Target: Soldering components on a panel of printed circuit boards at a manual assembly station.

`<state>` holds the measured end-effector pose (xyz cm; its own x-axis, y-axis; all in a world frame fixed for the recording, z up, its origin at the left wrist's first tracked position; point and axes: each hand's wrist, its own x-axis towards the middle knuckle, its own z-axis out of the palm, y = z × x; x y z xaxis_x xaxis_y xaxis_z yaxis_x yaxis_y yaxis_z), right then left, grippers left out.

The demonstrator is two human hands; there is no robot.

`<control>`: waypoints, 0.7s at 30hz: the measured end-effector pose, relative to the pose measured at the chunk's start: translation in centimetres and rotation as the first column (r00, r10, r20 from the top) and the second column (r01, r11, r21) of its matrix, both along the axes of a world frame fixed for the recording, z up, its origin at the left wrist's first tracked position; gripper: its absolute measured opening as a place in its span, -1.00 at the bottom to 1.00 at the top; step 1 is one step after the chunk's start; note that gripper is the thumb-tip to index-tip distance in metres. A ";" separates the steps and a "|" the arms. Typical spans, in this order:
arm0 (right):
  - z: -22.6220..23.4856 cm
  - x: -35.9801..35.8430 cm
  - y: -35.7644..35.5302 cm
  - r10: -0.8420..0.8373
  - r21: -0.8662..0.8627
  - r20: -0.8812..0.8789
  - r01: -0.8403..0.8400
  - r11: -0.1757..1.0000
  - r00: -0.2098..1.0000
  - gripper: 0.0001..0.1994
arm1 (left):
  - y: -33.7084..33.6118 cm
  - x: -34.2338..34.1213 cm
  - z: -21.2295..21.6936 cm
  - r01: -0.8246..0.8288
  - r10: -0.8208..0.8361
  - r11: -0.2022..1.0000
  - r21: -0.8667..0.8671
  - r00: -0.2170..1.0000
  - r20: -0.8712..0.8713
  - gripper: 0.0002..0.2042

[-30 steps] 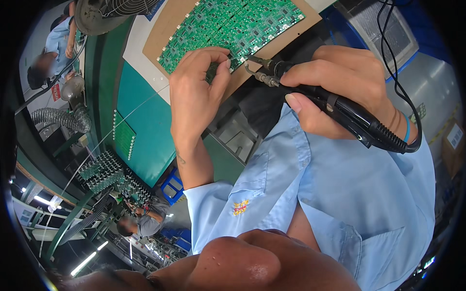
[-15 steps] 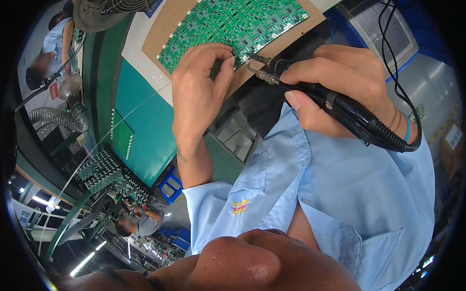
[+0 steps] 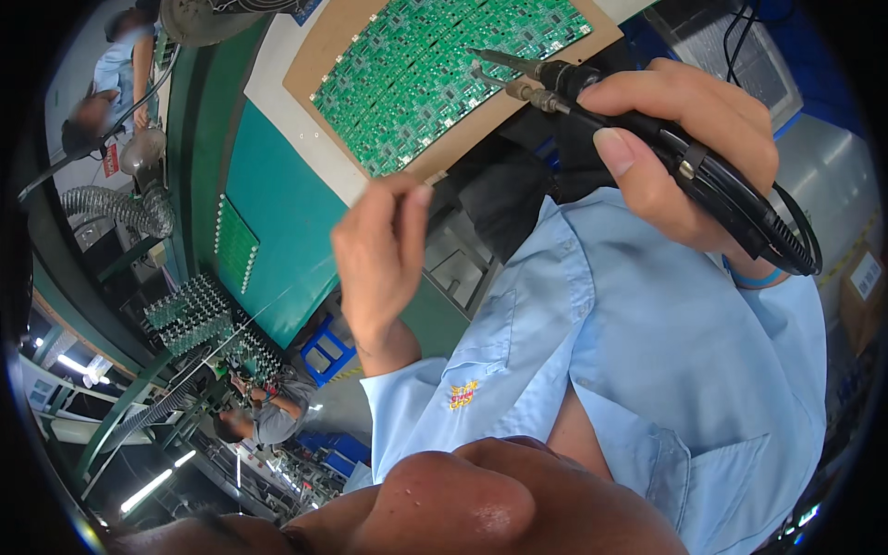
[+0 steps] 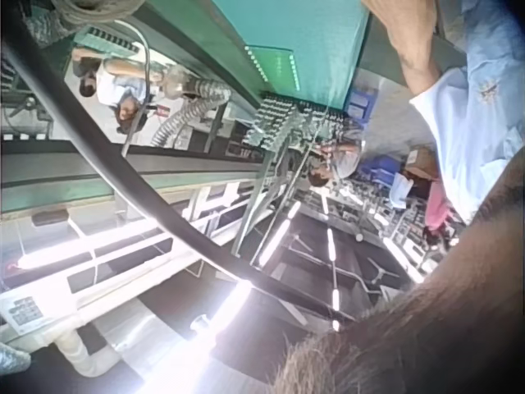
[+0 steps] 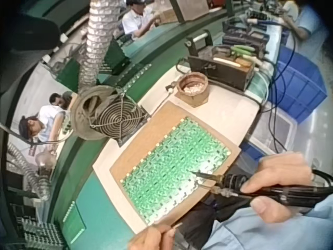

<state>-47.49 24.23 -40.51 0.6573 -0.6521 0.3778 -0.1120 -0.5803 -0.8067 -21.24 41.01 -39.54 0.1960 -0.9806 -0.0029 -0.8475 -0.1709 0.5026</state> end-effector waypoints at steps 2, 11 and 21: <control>0.0 0.1 -0.2 0.021 -0.023 0.052 -0.020 1.000 0.998 -0.72 | 1.4 -1.0 -0.7 0.011 -0.011 1.000 -0.006 0.997 -0.075 -0.92; -0.2 0.1 0.9 0.067 -0.035 0.093 -0.064 0.997 0.993 -0.68 | 4.2 -4.5 -6.8 0.125 -0.133 0.991 -0.055 0.785 -0.605 -0.93; -0.6 1.6 2.4 0.115 -0.075 0.102 -0.108 0.991 0.988 -0.60 | 1.3 1.6 -2.0 -0.169 0.116 0.954 -0.247 0.969 -0.216 -0.92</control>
<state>-45.93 26.60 -41.11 0.6783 -0.5467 0.4909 0.0405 -0.6393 -0.7679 -19.69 42.30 -41.58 0.3556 -0.9136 0.1971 -0.7035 -0.1228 0.7000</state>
